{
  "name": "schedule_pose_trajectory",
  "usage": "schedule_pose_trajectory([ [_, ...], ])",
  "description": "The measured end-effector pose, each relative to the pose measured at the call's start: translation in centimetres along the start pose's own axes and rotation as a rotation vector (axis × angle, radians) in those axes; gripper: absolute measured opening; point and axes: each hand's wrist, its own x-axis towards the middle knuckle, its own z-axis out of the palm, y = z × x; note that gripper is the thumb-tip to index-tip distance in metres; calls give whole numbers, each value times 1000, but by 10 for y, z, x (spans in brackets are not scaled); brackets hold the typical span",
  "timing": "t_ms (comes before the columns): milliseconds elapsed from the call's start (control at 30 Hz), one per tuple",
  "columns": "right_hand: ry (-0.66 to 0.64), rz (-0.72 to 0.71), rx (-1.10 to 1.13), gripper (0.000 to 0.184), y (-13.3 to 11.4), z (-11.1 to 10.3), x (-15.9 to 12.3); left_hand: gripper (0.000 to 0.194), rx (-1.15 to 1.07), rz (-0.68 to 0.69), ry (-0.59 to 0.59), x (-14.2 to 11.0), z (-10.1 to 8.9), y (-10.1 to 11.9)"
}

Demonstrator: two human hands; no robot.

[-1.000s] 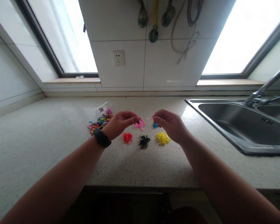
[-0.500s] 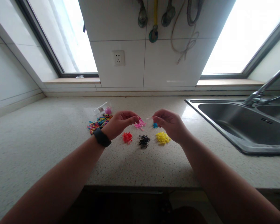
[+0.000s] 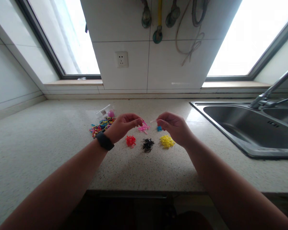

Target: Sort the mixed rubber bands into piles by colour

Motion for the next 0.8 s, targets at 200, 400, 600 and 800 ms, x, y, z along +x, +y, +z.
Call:
schedule_pose_trajectory([
  [200,-8,-5,10,20,1,0,1,21,6,-6,-3,0,-1,1],
  [400,-8,5,2,23,1,0,0,21,26,-11,-6,1,-2,0],
  [600,-7,8,-1,22,1,-1,1,20,29,-8,-9,1,-3,0],
  [800,-10,-8,1,18,2,-3,1,19,39,-5,-8,0,-2,1],
])
